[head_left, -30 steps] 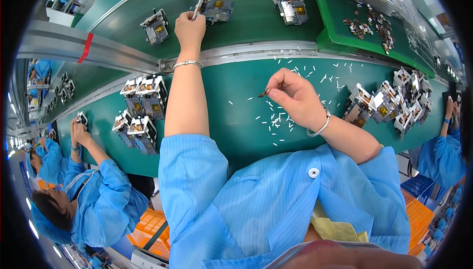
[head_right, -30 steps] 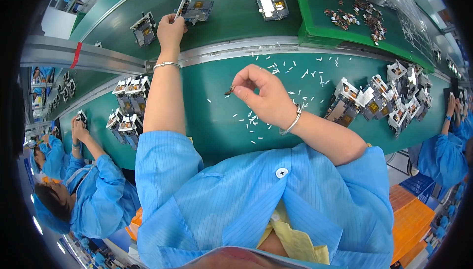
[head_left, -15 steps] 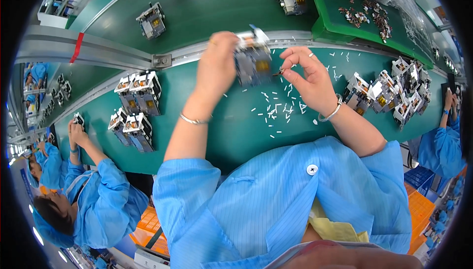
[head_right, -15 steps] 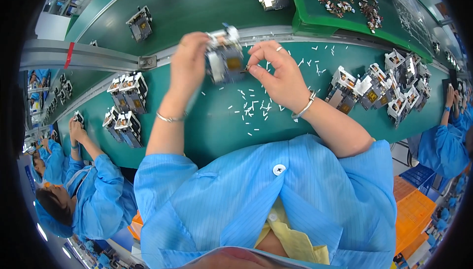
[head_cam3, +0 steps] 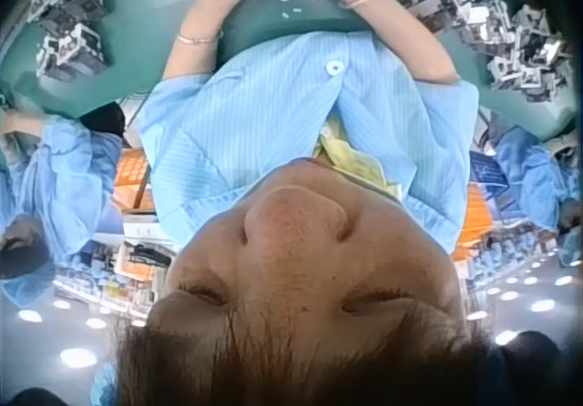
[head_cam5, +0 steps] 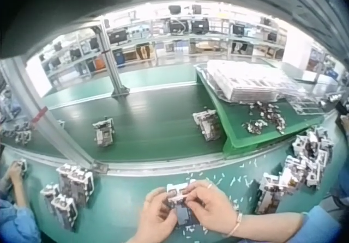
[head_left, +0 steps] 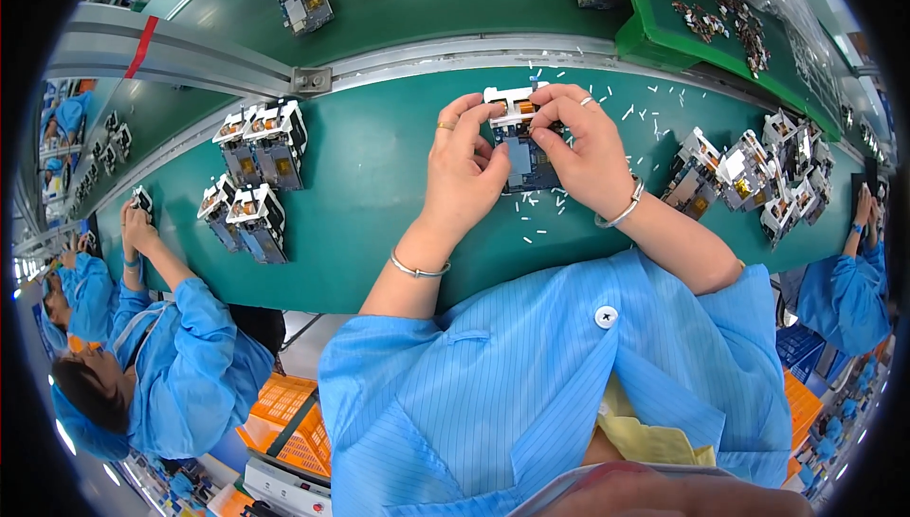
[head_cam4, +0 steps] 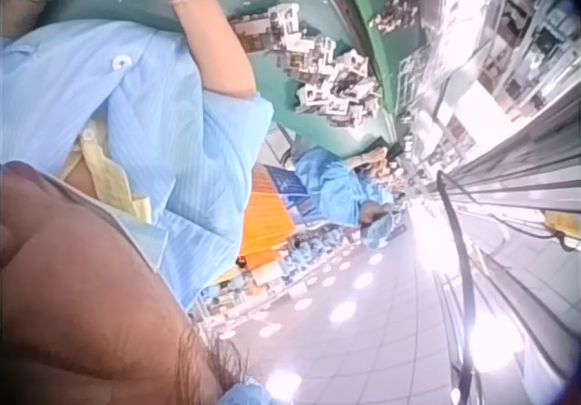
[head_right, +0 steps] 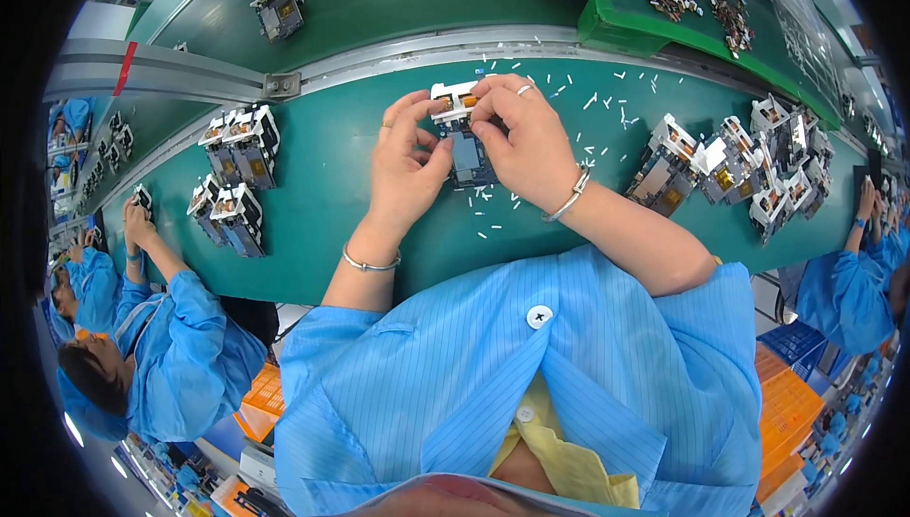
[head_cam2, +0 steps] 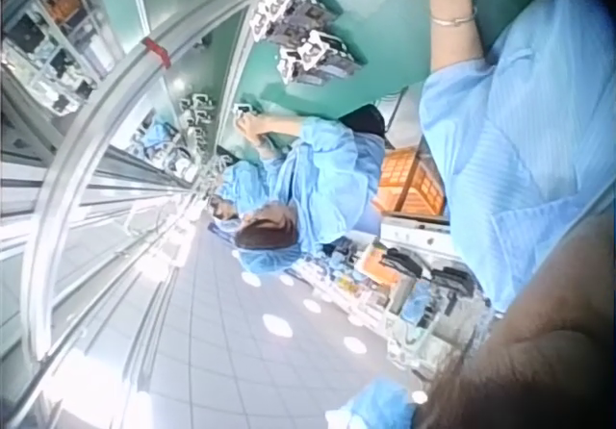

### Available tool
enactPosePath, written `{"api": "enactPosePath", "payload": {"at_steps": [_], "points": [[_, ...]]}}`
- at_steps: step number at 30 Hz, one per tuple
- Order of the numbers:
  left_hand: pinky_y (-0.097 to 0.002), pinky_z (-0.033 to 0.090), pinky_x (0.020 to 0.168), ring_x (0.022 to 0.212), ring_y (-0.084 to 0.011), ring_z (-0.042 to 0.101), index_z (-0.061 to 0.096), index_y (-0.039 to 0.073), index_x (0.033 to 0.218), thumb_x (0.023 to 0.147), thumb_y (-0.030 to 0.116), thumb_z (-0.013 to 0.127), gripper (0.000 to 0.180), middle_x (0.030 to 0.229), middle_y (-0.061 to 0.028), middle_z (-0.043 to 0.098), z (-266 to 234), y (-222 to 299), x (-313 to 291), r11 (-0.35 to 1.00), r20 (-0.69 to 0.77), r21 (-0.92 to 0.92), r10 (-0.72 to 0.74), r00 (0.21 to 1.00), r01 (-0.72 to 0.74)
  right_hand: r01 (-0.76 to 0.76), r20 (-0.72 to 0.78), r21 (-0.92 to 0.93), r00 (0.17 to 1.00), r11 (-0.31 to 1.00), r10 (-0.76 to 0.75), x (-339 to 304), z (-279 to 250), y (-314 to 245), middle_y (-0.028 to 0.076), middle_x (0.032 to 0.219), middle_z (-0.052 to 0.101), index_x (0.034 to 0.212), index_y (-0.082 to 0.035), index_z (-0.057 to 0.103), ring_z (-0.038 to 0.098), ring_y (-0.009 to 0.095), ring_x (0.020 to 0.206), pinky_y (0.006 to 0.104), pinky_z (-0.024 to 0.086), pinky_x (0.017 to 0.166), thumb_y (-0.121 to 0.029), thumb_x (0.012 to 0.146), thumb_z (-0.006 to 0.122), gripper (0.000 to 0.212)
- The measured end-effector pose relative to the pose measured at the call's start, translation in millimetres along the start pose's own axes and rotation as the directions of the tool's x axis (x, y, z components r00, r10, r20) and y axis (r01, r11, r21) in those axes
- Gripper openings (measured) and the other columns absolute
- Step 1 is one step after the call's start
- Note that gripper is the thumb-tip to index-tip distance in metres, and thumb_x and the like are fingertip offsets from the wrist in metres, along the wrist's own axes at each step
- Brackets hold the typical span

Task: The person assembles small plastic components onto electronic circuit boards by hand at an industrial workbench.

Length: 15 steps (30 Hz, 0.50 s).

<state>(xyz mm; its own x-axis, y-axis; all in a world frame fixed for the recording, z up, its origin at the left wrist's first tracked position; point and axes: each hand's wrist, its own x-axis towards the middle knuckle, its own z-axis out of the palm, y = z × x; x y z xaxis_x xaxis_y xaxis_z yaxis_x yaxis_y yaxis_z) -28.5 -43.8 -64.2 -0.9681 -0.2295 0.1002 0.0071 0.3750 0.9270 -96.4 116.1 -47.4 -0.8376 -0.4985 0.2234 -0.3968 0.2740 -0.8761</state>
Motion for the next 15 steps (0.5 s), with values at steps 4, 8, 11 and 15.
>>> {"api": "enactPosePath", "payload": {"at_steps": [4, 8, 11, 15], "points": [[-0.0244, 0.051, 0.056, 0.063, -0.0112, 0.056, 0.058, 0.005, 0.116, 0.075, -0.003, 0.063, 0.042, 0.128, -0.0152, 0.047, 4.7, -5.0, -0.9, 0.998, -0.059, -0.01, 0.059, 0.997, -0.06, 0.029, 0.015, -0.041, 0.999, 0.999, -0.028, -0.4, -1.0, 0.6, 0.009, 0.111, 0.06, 0.084, -0.003, 0.059, 0.059, 0.024, 0.102, 0.0339, 0.047, 0.089, 0.005, 0.077, 0.063, 0.011], [-0.0241, 0.053, 0.059, 0.068, -0.0109, 0.058, 0.058, 0.005, 0.118, 0.076, -0.003, 0.064, 0.043, 0.13, -0.0149, 0.048, 3.2, -2.0, -0.4, 0.998, -0.033, 0.011, 0.061, 0.998, -0.06, -0.013, 0.043, -0.015, 0.999, 1.0, 0.014, -1.0, -4.6, 0.1, 0.009, 0.111, 0.06, 0.084, -0.003, 0.059, 0.059, 0.025, 0.102, 0.0343, 0.047, 0.088, 0.005, 0.077, 0.063, 0.012], [-0.0233, 0.054, 0.061, 0.073, -0.0107, 0.059, 0.057, 0.004, 0.12, 0.077, -0.003, 0.065, 0.044, 0.131, -0.0146, 0.048, 3.7, -2.7, -1.1, 0.999, -0.012, 0.015, 0.033, 0.999, -0.033, 0.064, 0.005, -0.045, 0.998, 0.997, -0.064, -1.9, -2.1, -0.6, 0.011, 0.106, 0.059, 0.082, -0.002, 0.057, 0.057, 0.029, 0.098, 0.0359, 0.049, 0.081, 0.005, 0.076, 0.062, 0.01], [-0.0233, 0.053, 0.059, 0.072, -0.0104, 0.059, 0.057, 0.004, 0.119, 0.077, -0.001, 0.068, 0.045, 0.131, -0.0143, 0.049, 4.9, -1.2, -0.6, 0.999, -0.015, 0.032, 0.027, 1.0, -0.026, 0.083, -0.012, -0.082, 0.996, 0.993, -0.085, -2.3, 1.0, 1.7, 0.011, 0.105, 0.06, 0.082, -0.002, 0.057, 0.057, 0.029, 0.098, 0.0357, 0.048, 0.081, 0.005, 0.077, 0.061, 0.01]]}}
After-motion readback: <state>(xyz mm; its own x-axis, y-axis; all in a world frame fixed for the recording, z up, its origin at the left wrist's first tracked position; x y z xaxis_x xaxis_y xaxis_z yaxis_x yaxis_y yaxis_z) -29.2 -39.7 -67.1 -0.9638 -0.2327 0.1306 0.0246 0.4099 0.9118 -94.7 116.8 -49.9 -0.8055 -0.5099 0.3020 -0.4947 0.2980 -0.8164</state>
